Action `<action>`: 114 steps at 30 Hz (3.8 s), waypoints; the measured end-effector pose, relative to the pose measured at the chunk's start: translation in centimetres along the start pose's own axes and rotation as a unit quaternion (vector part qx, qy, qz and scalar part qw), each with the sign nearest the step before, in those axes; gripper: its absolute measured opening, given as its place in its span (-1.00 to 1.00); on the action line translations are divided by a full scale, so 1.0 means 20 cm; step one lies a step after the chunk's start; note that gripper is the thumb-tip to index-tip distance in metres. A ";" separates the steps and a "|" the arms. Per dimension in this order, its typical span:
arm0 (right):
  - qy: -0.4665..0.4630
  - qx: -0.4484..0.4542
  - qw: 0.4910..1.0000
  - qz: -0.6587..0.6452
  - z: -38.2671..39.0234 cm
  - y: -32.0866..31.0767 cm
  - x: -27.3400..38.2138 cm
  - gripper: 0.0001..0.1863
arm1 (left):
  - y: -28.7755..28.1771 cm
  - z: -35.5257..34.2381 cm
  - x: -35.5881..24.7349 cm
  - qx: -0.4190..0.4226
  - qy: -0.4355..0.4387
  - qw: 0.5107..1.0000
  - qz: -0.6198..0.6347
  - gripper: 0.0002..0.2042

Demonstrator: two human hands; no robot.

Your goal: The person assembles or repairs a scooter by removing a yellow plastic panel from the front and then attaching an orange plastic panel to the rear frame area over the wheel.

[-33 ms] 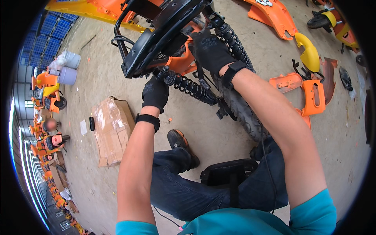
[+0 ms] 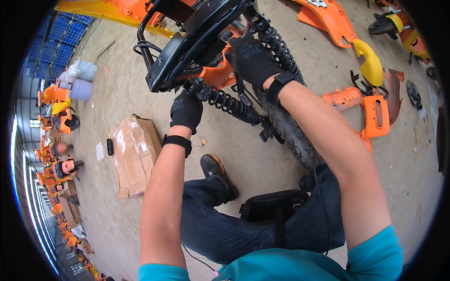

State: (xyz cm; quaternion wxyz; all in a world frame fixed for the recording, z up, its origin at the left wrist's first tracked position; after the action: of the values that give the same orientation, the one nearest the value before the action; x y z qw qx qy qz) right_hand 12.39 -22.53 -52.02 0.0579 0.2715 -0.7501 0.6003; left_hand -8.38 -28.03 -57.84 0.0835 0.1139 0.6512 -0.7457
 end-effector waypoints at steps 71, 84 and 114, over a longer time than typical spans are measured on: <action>-0.083 0.205 0.968 -0.117 -0.14 -0.02 0.28 -0.62 | 0.19 0.06 -0.01 0.182 -0.011 0.982 -0.045 -0.73; -0.200 0.061 0.974 -0.090 -0.18 0.24 0.35 -0.51 | 0.26 0.05 0.11 0.186 -0.019 0.981 -0.048 -0.69; -0.091 0.137 0.984 -0.066 -0.07 0.23 0.34 -0.52 | -0.01 0.07 -0.02 0.022 0.054 0.975 0.215 -0.64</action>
State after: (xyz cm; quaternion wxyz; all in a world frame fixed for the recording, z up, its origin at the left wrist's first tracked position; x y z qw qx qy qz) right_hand 4.06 -23.02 -52.86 -0.0091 0.3792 -0.6434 0.6650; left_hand -8.13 -29.44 -57.45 0.2040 0.2927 0.5985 -0.7173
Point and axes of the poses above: each hand's wrist, its own z-axis away from the middle knuckle, its own y-axis out of the palm, x = y × z, the point moved 10 cm from there along -z, towards the middle knuckle, and after that the axes turned 6 degrees about x, right-handed, at the moved point
